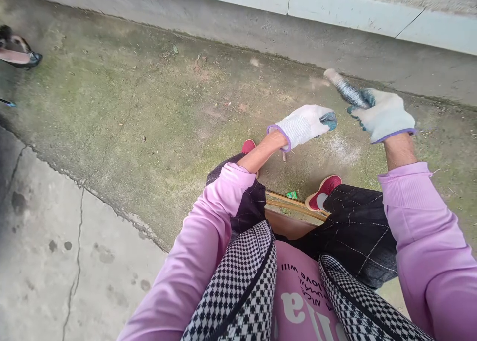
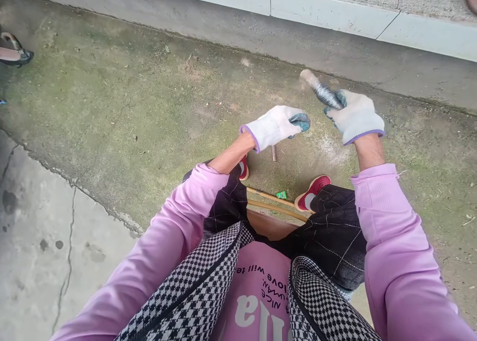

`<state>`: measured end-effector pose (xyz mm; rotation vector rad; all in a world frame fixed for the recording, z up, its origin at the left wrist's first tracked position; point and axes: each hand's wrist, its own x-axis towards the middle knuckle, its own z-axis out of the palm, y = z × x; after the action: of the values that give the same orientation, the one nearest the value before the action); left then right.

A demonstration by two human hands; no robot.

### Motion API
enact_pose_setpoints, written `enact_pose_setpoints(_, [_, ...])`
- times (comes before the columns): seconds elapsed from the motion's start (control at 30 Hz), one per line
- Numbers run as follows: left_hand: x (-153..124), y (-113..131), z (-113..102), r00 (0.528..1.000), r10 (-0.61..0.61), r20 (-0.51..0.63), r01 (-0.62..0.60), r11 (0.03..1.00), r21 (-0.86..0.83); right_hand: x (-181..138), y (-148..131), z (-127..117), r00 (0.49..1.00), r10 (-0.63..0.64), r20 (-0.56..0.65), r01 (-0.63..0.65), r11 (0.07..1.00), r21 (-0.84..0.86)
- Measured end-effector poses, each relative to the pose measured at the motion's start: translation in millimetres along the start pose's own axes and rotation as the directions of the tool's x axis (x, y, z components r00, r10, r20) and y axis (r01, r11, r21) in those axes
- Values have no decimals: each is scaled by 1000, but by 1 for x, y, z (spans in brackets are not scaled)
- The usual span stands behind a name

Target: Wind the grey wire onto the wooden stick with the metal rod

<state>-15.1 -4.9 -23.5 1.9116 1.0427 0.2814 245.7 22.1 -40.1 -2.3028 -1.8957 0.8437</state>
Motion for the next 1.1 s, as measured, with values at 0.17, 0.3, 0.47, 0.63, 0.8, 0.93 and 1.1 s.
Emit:
enact_pose_setpoints(0.17, [0, -11, -14, 995, -9, -102, 17, 997, 76, -20, -19, 5, 903, -50, 428, 175, 950, -258])
enact_pose_setpoints(0.3, [3, -19, -24, 987, -83, -139, 93, 994, 61, -34, -19, 9, 779, -79, 622, 201, 971, -129])
enact_pose_setpoints(0.47, [9, -21, -29, 956, -253, -145, 227, 958, -174, -39, -4, -1, 734, -234, 637, 55, 956, 289])
enact_pose_setpoints(0.63, [16, -19, -24, 928, -350, -128, 283, 885, -371, -44, -5, -17, 808, -292, 511, -76, 809, 583])
enact_pose_setpoints(0.8, [16, -9, -17, 927, -359, -110, 268, 837, -478, -45, -15, -19, 929, -262, 261, -46, 619, 784])
enact_pose_setpoints(0.93, [11, 1, -17, 939, -330, -93, 242, 831, -501, -37, -15, -12, 980, -162, 116, -27, 471, 882])
enact_pose_setpoints(1.1, [11, 2, -18, 949, -310, -51, 236, 809, -538, -25, -10, -7, 995, -85, 51, -8, 445, 895])
